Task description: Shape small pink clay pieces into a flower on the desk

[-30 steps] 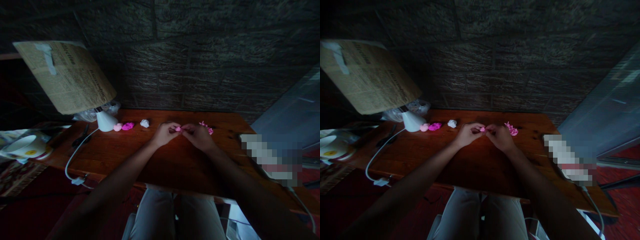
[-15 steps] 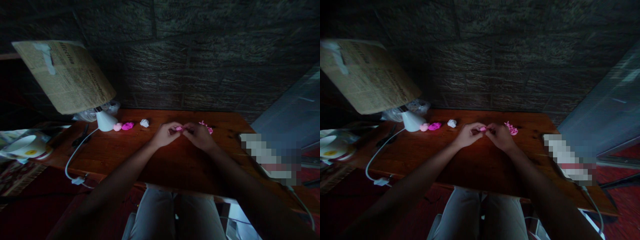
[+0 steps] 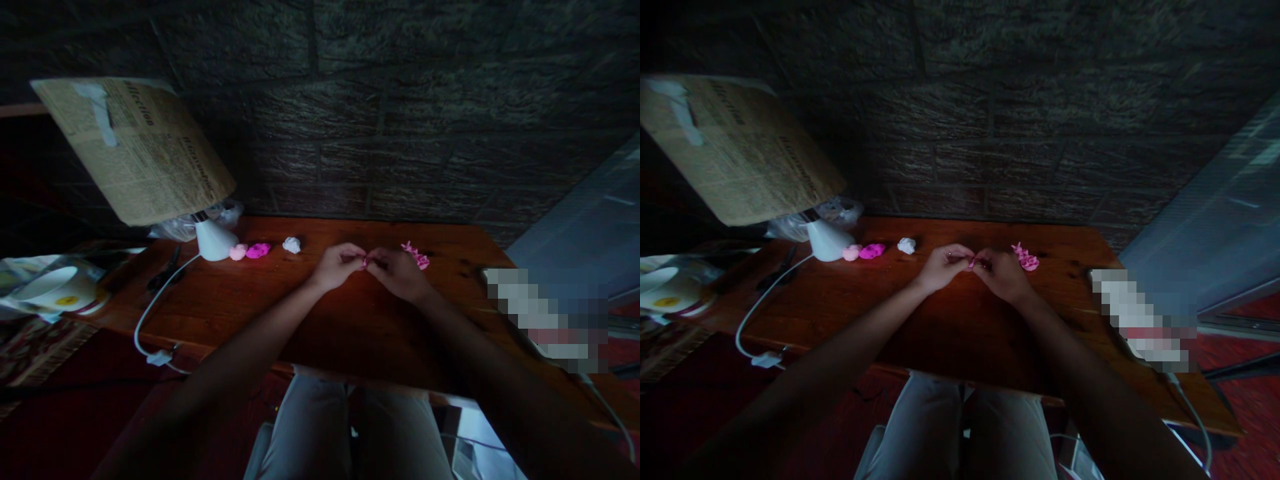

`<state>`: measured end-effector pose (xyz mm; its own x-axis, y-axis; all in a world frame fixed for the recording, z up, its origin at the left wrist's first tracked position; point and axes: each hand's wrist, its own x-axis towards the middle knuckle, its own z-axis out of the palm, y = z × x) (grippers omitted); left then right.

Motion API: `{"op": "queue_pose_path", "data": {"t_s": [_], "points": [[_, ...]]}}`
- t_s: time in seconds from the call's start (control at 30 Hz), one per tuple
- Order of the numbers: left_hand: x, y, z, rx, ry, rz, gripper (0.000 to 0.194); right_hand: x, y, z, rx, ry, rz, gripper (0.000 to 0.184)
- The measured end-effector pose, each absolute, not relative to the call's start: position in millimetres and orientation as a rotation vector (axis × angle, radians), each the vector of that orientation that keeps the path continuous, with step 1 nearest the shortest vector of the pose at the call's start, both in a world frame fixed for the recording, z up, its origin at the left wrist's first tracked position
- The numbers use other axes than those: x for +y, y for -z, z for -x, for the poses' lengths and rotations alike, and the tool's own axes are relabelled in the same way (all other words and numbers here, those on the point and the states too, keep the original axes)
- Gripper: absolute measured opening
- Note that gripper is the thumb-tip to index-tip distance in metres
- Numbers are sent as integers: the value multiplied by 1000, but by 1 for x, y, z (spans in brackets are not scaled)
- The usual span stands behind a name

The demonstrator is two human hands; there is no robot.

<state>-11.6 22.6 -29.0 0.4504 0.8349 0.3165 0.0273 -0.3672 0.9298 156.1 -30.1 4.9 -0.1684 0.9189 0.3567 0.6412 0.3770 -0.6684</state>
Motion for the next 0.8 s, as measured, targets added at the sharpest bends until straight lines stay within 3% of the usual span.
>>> {"op": "queue_pose_path", "data": {"t_s": [0.23, 0.43, 0.57, 0.8], "points": [[33, 24, 30, 1053, -1161, -1974, 11, -32, -9, -154, -1572, -844, 1255, 18], [30, 14, 38, 1259, -967, -2258, 17, -31, -10, -154, -1376, -1029, 1213, 21], [27, 12, 36, 1240, -971, -2361, 22, -30, -9, -153, -1379, -1059, 1217, 24], [8, -1, 28, 912, -1350, -2339, 17, -27, -6, -154, -1286, -1093, 1236, 23]]}}
